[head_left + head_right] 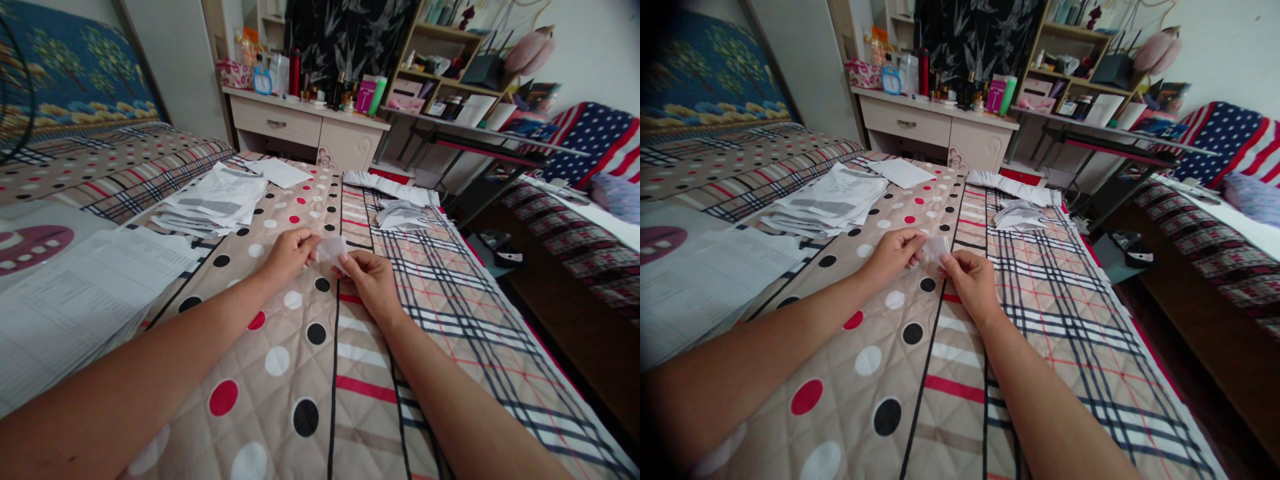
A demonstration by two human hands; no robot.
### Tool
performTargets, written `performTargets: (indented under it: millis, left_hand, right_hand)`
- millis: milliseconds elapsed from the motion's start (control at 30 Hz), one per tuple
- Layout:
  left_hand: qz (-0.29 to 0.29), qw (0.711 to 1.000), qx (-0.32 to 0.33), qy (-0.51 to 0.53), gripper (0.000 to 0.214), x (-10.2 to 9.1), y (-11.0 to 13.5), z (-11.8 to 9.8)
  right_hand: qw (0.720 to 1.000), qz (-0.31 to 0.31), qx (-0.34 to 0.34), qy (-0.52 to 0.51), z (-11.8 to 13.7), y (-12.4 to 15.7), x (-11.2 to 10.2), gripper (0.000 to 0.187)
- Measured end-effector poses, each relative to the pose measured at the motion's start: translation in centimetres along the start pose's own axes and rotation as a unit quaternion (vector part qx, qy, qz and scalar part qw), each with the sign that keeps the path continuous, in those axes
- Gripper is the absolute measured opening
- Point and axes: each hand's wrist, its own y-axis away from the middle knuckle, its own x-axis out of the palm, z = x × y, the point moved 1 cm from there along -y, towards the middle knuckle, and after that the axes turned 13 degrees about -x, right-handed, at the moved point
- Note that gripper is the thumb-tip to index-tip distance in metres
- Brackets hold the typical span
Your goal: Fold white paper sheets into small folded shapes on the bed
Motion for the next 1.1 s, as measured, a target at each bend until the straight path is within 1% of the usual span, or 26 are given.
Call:
performTargets:
  millis: [100,167,267,400,467,567,600,667,733,800,867,933,1033,1100]
  left_hand:
    - [0.003,1.0,0.022,0.008,0.026,0.0,-0.4,0.4]
    - [0.014,0.999,0.025,0.015,0.026,0.1,-0.5,0.4]
    - [0.022,0.999,0.015,0.03,0.027,0.1,-0.4,0.3]
    - [0.029,0.999,-0.023,0.039,0.03,0.2,0.0,0.0]
    - [0.033,0.998,-0.043,0.034,0.031,0.2,0.2,-0.2]
    - [0.035,0.996,-0.083,0.019,0.033,0.2,0.4,-0.4]
    - [0.035,0.995,-0.093,0.013,0.033,0.2,0.4,-0.4]
    - [0.035,0.995,-0.095,0.0,0.034,0.3,0.5,-0.5]
    - [0.037,0.996,-0.083,-0.004,0.035,0.3,0.5,-0.6]
    - [0.039,0.997,-0.066,0.01,0.037,0.3,0.6,-0.6]
    - [0.05,0.998,-0.036,0.026,0.04,0.4,0.7,-0.7]
    - [0.066,0.997,0.003,0.026,0.039,0.5,0.8,-0.8]
    - [0.087,0.995,0.055,0.0,0.033,0.7,1.0,-0.7]
    - [0.086,0.993,0.081,-0.023,0.032,0.8,0.9,-0.5]
  right_hand:
    - [1.0,0.024,-0.008,0.008,0.0,0.0,-0.1,0.05]
    - [1.0,0.031,-0.002,-0.001,0.0,0.0,-0.1,0.052]
    - [0.999,0.029,0.01,-0.035,0.1,0.0,0.0,0.049]
    - [0.997,0.019,0.021,-0.075,0.2,-0.1,0.1,0.04]
    - [0.997,-0.003,0.017,-0.08,0.1,-0.1,0.1,0.039]
    - [0.998,-0.044,-0.026,-0.04,-0.1,-0.2,0.0,0.055]
    - [0.998,-0.044,-0.043,-0.011,-0.2,-0.3,-0.1,0.058]
    - [0.997,-0.015,-0.06,0.05,-0.3,-0.2,0.0,0.056]
    - [0.995,0.018,-0.055,0.086,-0.4,-0.2,0.1,0.05]
    - [0.996,0.026,-0.036,0.083,-0.5,-0.1,0.2,0.045]
    - [0.999,0.015,-0.013,0.051,-0.5,-0.1,0.3,0.044]
    - [1.0,0.006,0.007,-0.001,-0.6,-0.2,0.3,0.042]
    - [0.997,-0.008,0.028,-0.076,-0.5,-0.4,0.2,0.041]
    - [0.994,-0.019,0.037,-0.098,-0.5,-0.5,0.1,0.04]
